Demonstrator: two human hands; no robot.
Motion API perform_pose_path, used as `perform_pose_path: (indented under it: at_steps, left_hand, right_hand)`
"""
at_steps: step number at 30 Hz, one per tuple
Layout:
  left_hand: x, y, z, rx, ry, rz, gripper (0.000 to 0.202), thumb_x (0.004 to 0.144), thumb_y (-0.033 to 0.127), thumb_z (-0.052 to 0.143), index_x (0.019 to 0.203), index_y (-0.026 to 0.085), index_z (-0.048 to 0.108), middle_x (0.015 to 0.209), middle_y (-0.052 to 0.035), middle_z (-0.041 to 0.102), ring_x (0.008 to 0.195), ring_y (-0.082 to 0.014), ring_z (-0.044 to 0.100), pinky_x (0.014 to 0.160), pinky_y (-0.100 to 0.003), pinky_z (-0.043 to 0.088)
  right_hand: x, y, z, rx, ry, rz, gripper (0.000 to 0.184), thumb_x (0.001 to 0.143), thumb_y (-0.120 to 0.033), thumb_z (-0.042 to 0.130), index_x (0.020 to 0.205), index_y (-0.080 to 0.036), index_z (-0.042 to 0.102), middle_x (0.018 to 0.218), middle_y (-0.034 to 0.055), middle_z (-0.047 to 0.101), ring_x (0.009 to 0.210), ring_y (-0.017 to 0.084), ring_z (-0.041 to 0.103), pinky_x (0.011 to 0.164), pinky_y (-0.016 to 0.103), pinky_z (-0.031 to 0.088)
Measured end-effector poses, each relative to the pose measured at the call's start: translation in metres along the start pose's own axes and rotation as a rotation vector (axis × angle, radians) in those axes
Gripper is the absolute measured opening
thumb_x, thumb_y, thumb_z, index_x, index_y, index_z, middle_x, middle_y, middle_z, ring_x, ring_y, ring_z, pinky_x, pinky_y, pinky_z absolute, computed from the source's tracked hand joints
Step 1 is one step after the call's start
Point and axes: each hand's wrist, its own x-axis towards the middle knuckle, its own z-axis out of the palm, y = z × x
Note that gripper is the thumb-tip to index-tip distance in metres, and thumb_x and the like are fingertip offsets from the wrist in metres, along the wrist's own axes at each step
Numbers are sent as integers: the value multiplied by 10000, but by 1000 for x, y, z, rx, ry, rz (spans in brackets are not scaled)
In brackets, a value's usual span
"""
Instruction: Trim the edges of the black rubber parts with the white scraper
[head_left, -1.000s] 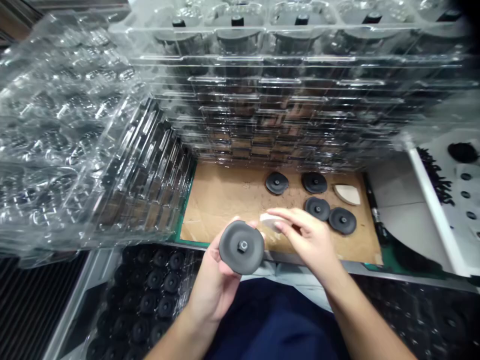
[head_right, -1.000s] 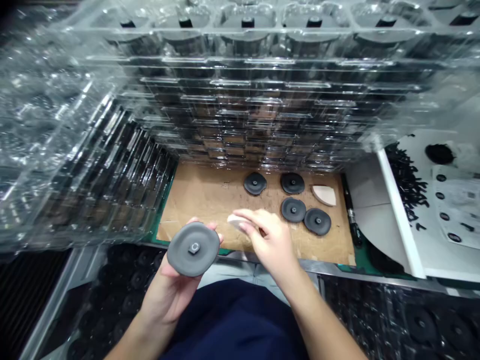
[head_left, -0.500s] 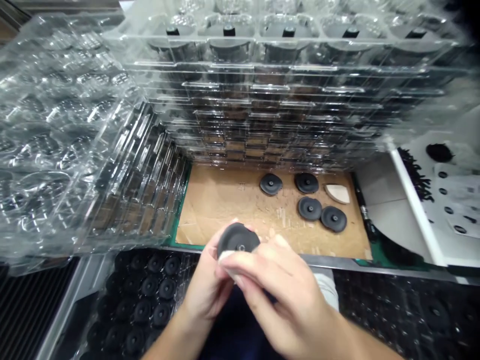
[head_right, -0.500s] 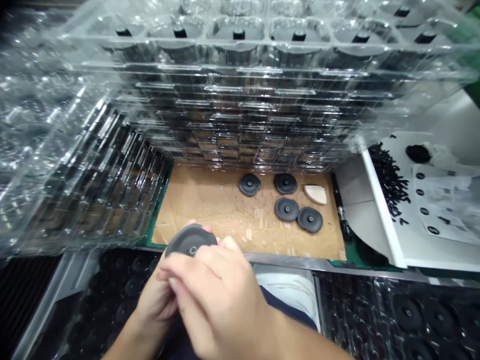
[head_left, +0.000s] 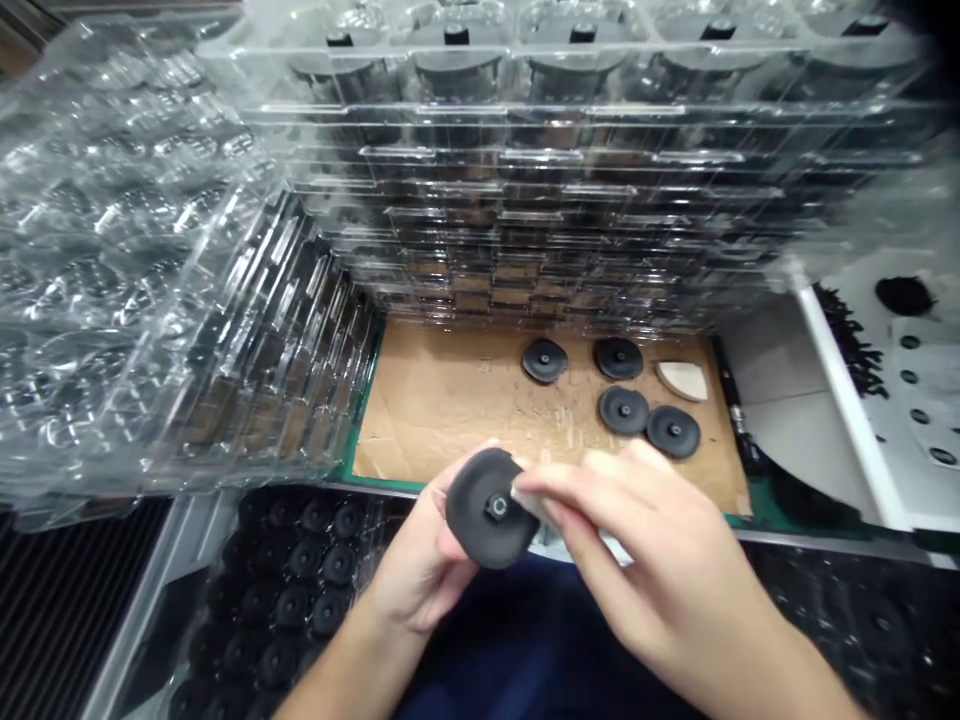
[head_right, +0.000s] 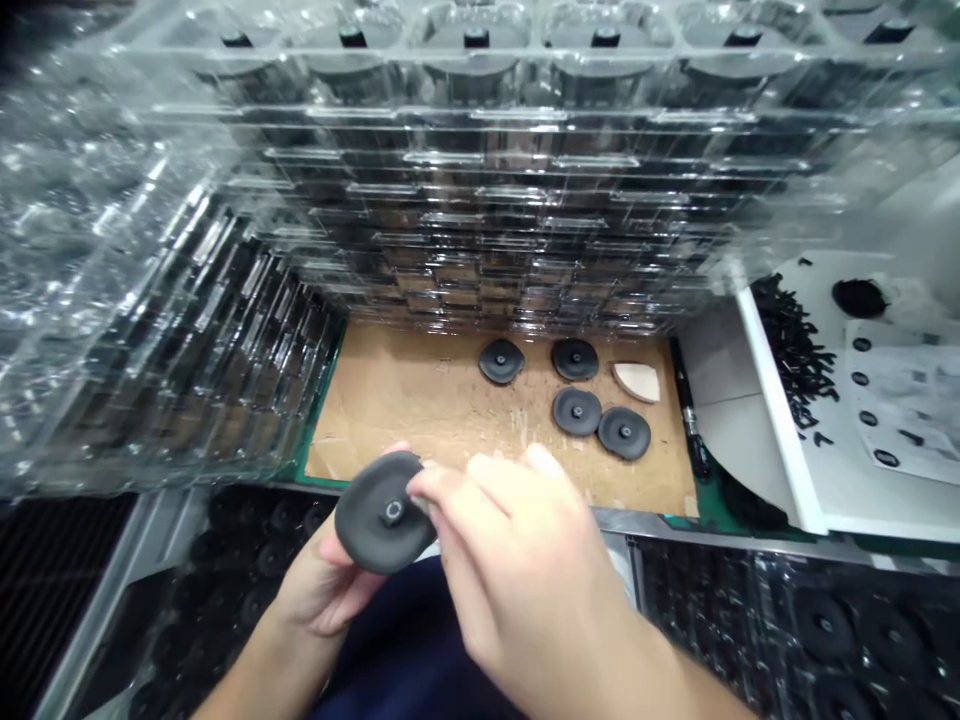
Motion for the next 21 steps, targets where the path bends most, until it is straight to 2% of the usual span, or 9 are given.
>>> perform_pose_path:
  at_steps: [2, 4, 5, 8, 11, 14, 16, 18, 21]
  left_hand:
    - [-1, -2, 2, -21, 18, -19, 559, 503, 357, 863, 1022, 226, 703, 976, 5, 720, 928, -159, 645, 863, -220, 470]
    - [-4, -2, 3, -24, 29, -23, 517, 562, 318, 842, 1050, 234, 692, 1014, -2, 720, 988, -168, 638, 907, -235, 460]
    - [-5, -2, 3, -29, 25, -19, 518, 570, 311, 839, 1059, 238, 686, 1043, -14, 717, 997, -181, 641, 918, -259, 465]
    - [-9, 0, 0, -70, -15, -15, 569, 534, 355, 850, 1068, 269, 674, 1119, -42, 699, 960, -227, 669, 907, -335, 492]
    - [-8, 1, -3, -123, -41, -29, 540, 540, 377, 843, 1046, 276, 686, 1100, -26, 707, 952, -223, 679, 876, -305, 506]
    - [-4, -1, -5, -147, -43, -39, 505, 552, 335, 844, 1029, 252, 700, 1049, -16, 723, 949, -205, 679, 850, -260, 510]
    - [-2, -3, -5, -142, -47, -51, 506, 561, 338, 839, 1040, 253, 698, 1066, -18, 719, 965, -201, 674, 855, -251, 504]
    - [0, -3, -3, -131, -72, -55, 499, 572, 340, 834, 1043, 252, 696, 1068, -22, 719, 967, -202, 673, 854, -250, 502]
    - [-1, -4, 1, -108, -129, -75, 494, 584, 329, 828, 1053, 249, 691, 1058, -23, 720, 940, -211, 683, 848, -268, 508]
  right_hand:
    - [9, 7, -1, -67, 54, -114, 270, 919, -109, 418, 923, -177, 679, 642, 0, 574, 574, 133, 430, 602, 300, 281]
    - [19, 18, 3, 38, 68, -244, 327, 940, -118, 381, 925, -222, 690, 659, -4, 592, 605, 135, 456, 615, 295, 311]
    - [22, 25, 7, 114, 76, -233, 321, 944, -124, 386, 951, -234, 687, 698, -4, 620, 643, 134, 493, 639, 288, 345]
    - [13, 48, 23, 221, 113, 115, 243, 936, -180, 451, 1050, -210, 663, 800, 20, 664, 727, 138, 574, 676, 271, 433]
    - [-22, 64, 46, 272, 9, 407, 254, 930, -271, 475, 1081, -189, 661, 903, 64, 689, 765, 160, 632, 664, 274, 501]
    - [-59, 68, 67, 350, -125, 442, 260, 921, -295, 483, 1060, -203, 683, 904, 67, 720, 807, 187, 678, 690, 296, 551]
    - [-72, 67, 71, 354, -143, 451, 247, 908, -295, 503, 1044, -209, 690, 873, 58, 734, 795, 199, 692, 679, 307, 565]
    - [-71, 64, 62, 335, -108, 492, 253, 911, -286, 498, 1075, -194, 666, 968, 78, 732, 863, 215, 692, 705, 321, 567]
    - [-49, 49, 31, 254, 108, 471, 247, 915, -253, 506, 1138, -202, 599, 1114, 82, 687, 972, 198, 657, 743, 287, 541]
